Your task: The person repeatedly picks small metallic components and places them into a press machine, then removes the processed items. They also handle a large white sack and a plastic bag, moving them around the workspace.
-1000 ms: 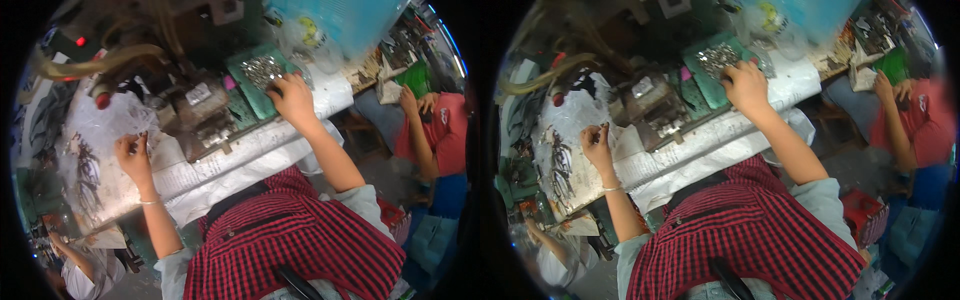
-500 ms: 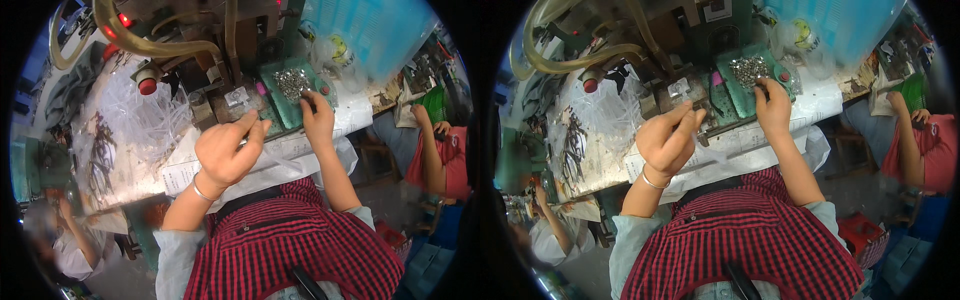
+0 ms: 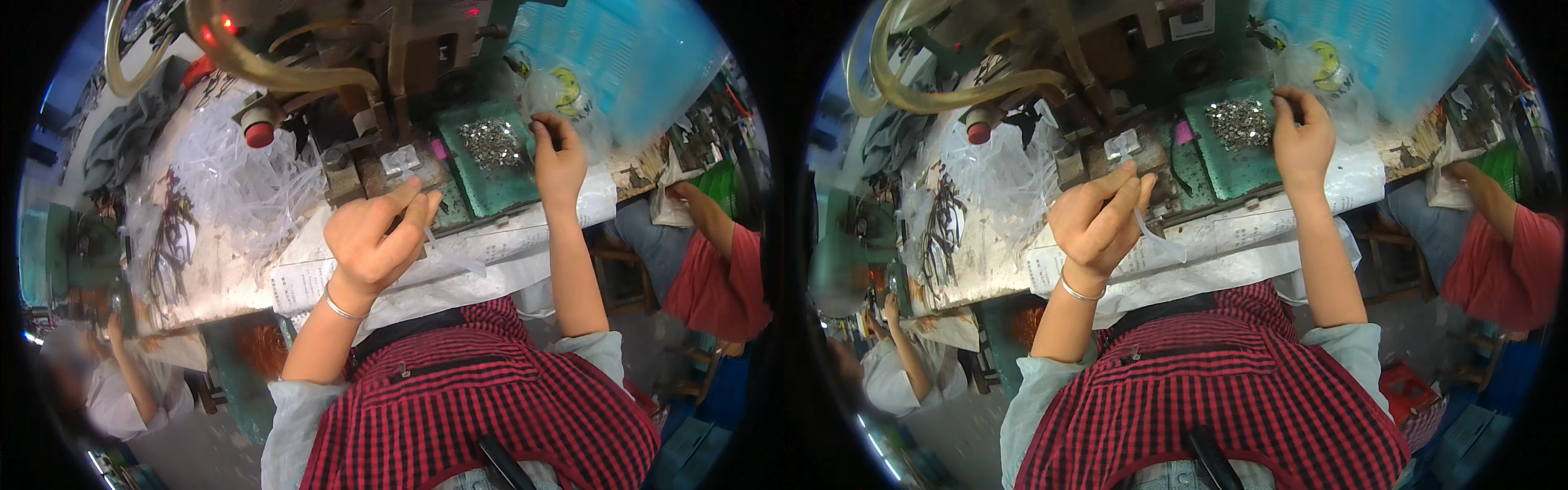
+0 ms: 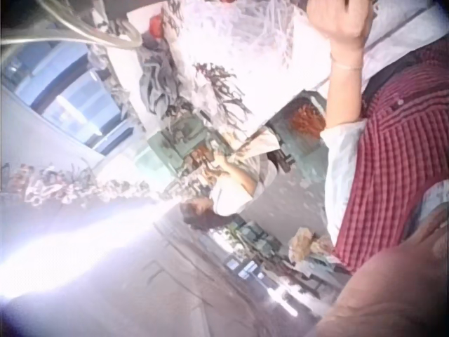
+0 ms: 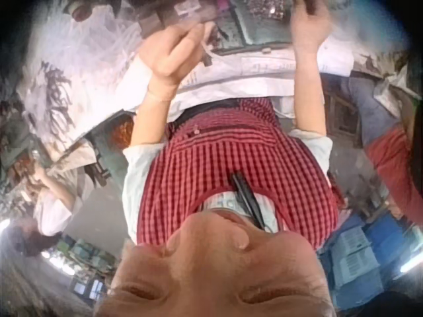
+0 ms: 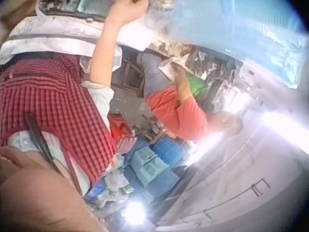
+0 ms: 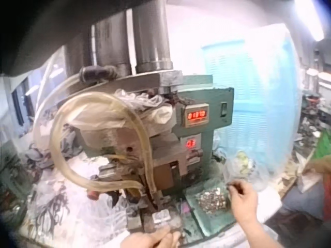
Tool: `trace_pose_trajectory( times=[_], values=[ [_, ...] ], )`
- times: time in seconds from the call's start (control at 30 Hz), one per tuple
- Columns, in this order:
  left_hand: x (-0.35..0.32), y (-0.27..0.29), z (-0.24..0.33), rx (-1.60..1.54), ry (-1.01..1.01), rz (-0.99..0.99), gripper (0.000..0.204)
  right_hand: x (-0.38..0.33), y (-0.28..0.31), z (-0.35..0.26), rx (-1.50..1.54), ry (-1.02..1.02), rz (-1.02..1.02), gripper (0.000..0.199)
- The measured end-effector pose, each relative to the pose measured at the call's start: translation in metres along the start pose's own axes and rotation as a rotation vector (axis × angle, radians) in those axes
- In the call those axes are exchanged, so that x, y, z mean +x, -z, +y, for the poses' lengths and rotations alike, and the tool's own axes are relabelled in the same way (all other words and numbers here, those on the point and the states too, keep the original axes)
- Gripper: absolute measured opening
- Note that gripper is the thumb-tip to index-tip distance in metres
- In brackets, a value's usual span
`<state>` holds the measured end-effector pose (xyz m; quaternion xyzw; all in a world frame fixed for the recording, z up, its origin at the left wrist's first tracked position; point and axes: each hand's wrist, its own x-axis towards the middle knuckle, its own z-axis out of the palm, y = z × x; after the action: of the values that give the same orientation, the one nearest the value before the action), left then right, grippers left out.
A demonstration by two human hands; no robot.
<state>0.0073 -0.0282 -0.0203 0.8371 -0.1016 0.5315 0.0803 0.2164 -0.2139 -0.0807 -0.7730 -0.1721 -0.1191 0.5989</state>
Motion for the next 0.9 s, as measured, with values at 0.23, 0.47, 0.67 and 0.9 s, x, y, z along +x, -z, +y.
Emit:
trace_pose_trajectory(
  times=[0.23,0.47,0.67,0.9],
  values=[
    [-0.003,0.001,-0.001,-0.037,0.011,0.026,0.026,-0.019,0.011,-0.003,0.055,-0.056,-0.194,0.018],
    [-0.041,0.046,-0.006,0.001,0.225,-0.004,0.018,-0.047,0.014,0.004,-0.120,-0.027,-0.147,0.013],
    [-0.101,0.056,-0.105,0.691,0.457,-0.583,0.010,-0.057,0.016,-0.004,-0.054,-0.044,-0.215,0.013],
    [-0.066,0.087,-0.110,0.085,0.823,0.005,0.023,-0.057,0.002,-0.024,0.031,-0.031,-0.166,0.013]
  ],
)
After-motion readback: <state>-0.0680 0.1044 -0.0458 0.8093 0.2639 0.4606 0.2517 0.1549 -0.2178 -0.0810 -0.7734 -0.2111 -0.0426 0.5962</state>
